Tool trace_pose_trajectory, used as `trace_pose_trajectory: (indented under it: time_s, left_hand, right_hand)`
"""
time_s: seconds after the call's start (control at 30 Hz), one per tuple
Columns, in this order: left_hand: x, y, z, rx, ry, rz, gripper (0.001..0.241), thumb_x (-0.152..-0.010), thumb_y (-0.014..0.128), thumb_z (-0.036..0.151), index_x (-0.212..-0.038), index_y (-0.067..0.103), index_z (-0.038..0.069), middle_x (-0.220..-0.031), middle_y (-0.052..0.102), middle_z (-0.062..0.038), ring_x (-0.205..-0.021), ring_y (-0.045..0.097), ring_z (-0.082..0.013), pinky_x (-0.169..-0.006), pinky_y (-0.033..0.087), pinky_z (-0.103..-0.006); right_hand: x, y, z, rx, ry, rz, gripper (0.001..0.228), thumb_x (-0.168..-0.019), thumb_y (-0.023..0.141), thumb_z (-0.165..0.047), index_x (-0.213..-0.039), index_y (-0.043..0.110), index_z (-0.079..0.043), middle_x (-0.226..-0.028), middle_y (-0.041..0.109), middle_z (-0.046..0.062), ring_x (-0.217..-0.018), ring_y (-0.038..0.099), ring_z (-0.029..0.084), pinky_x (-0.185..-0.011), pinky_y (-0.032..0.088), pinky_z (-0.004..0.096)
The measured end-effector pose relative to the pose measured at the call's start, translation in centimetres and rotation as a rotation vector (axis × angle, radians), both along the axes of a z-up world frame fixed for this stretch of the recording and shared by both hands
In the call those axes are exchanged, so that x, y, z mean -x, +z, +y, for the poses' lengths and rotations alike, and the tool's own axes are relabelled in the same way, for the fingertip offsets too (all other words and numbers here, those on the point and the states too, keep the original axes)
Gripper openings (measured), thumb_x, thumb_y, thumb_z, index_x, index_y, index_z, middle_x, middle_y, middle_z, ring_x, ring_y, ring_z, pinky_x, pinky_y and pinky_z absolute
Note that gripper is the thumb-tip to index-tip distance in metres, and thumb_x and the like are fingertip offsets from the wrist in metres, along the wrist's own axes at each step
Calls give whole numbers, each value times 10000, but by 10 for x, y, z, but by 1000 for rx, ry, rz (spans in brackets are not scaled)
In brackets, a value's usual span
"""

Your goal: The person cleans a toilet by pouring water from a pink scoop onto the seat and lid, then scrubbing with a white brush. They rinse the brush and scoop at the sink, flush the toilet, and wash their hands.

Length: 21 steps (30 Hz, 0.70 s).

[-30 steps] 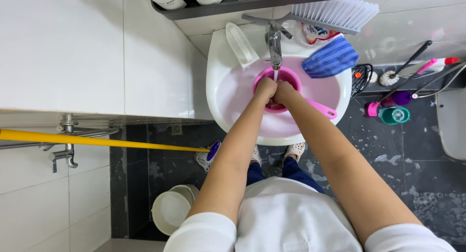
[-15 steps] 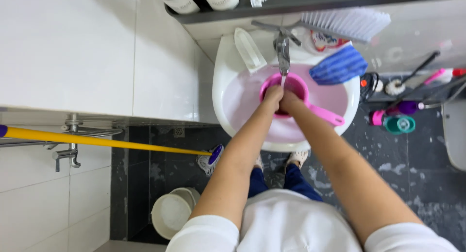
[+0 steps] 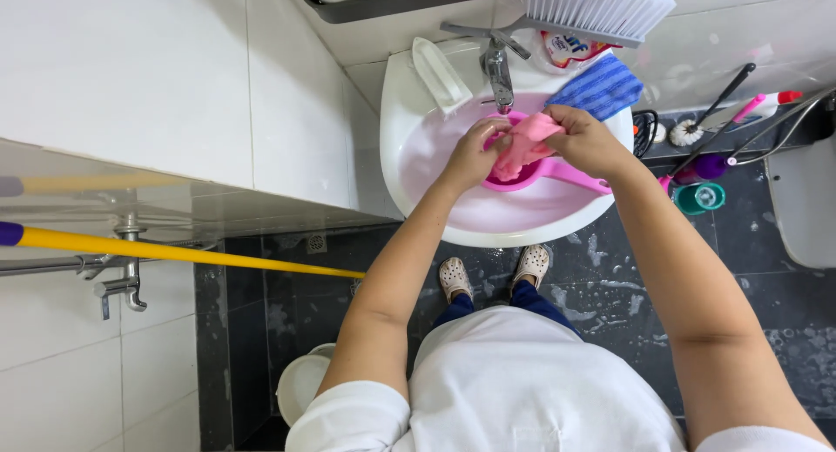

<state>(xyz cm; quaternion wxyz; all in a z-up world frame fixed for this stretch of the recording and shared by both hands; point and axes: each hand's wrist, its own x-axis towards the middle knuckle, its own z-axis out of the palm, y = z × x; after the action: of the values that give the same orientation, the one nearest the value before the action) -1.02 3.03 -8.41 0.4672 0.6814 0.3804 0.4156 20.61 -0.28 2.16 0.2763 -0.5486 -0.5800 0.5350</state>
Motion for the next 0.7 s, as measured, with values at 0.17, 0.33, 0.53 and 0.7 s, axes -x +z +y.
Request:
trace_pose_trajectory:
  time_s: [0.17, 0.33, 0.53, 0.7]
  left_hand:
    - [14, 25, 13, 224, -1, -261, 157, -1073, 592, 197, -1070, 645, 50, -920, 649, -36, -849, 599, -131, -782, 522, -300]
    - [13, 29, 14, 150, 109, -245, 186, -1098, 568, 209, -1043, 607, 36, -826, 594, -54, -780, 549, -156, -727, 489, -323]
    - [-12, -39, 22, -32, 310, 195, 192, -987, 622, 206, -1062, 664, 33, -932, 693, -171, -873, 679, -370, -795, 537, -440]
    - [-46, -70, 37, 190, 62, 541, 287, -998, 562, 252, -983, 758, 43, -1046, 752, -205, -1009, 705, -380, -916, 539, -474]
  right_hand:
    - [-4, -24, -10, 15, -26, 25, 198, -944, 597, -18, -1138, 638, -13, -989, 699, 26, -919, 678, 108, -847, 550, 274]
    - [7, -16, -14, -277, -45, -385, 226, -934, 634, -47, -1154, 665, -6, -983, 705, 165, -889, 667, 261, -787, 529, 369]
    - [23, -99, 25, -26, 8, -614, 234, -846, 656, -144, -1046, 757, -79, -932, 719, 222, -888, 697, 401, -803, 533, 491]
    - [3, -323, 70, -299, 356, -665, 243, -874, 687, -247, -1047, 750, -89, -1077, 737, 197, -1030, 694, 393, -901, 541, 468]
